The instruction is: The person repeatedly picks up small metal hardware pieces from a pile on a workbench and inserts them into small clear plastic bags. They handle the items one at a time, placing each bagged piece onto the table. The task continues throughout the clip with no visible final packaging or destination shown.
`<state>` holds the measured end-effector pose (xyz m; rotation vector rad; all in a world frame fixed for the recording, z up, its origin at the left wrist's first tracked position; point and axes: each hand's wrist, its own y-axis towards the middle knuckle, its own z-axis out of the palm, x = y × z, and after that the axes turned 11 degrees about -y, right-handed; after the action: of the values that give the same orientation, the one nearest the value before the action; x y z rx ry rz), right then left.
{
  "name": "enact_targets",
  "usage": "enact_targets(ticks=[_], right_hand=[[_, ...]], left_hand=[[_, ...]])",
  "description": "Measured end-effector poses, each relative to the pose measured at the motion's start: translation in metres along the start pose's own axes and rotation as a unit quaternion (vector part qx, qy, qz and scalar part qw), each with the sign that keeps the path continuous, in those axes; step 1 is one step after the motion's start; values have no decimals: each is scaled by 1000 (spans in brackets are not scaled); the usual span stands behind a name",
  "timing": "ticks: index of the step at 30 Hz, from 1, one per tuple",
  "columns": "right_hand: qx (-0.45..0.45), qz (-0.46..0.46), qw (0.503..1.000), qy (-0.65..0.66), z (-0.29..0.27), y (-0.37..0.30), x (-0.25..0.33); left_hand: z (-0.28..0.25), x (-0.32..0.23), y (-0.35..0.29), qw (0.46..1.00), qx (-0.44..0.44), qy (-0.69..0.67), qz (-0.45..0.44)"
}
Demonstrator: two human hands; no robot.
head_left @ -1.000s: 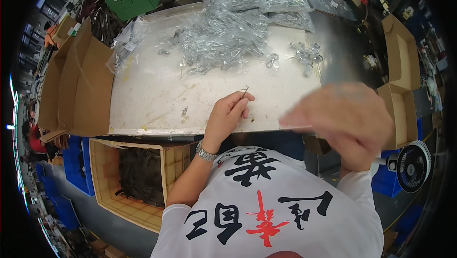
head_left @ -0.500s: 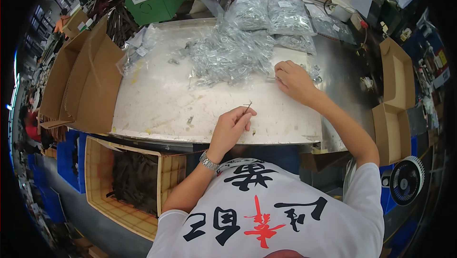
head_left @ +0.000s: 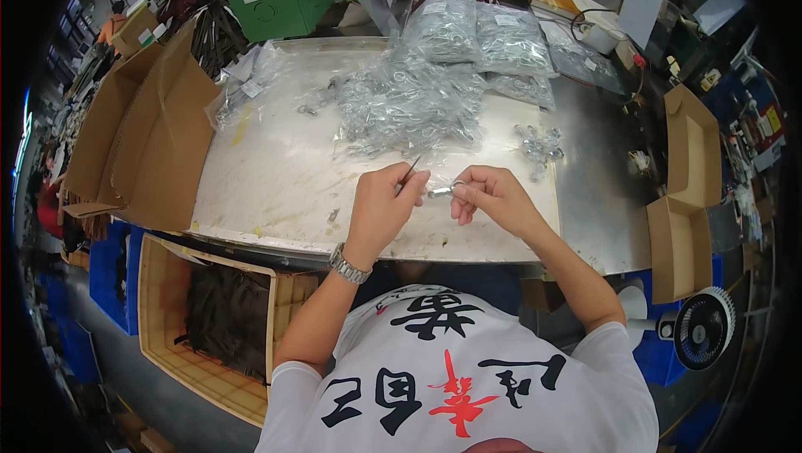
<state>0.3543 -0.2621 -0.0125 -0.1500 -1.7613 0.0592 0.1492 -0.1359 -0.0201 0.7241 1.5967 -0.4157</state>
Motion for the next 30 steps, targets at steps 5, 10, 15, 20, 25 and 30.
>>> enact_targets(ticks=[5,10,15,20,25,30], right_hand=[[-67,-14,997,39,5,-1,-5],[-121,-19,987,103,7,3,-13],[-142,-25,986,88,10,3,-11],[-116,-28,993,4,9,5,-10],[-212,-98,956,-177,19,5,-9],[-232,-131,939,-216,11,0,9]], left_hand=[[10,19,-15,992,-40,-119,-31],[4,34,-17,989,44,-144,0],[-5,16,-17,972,39,-215,-86],[6,16,-14,948,94,-270,-140],[19,34,-14,915,115,-344,-177],[22,21,-17,891,144,-379,-205]])
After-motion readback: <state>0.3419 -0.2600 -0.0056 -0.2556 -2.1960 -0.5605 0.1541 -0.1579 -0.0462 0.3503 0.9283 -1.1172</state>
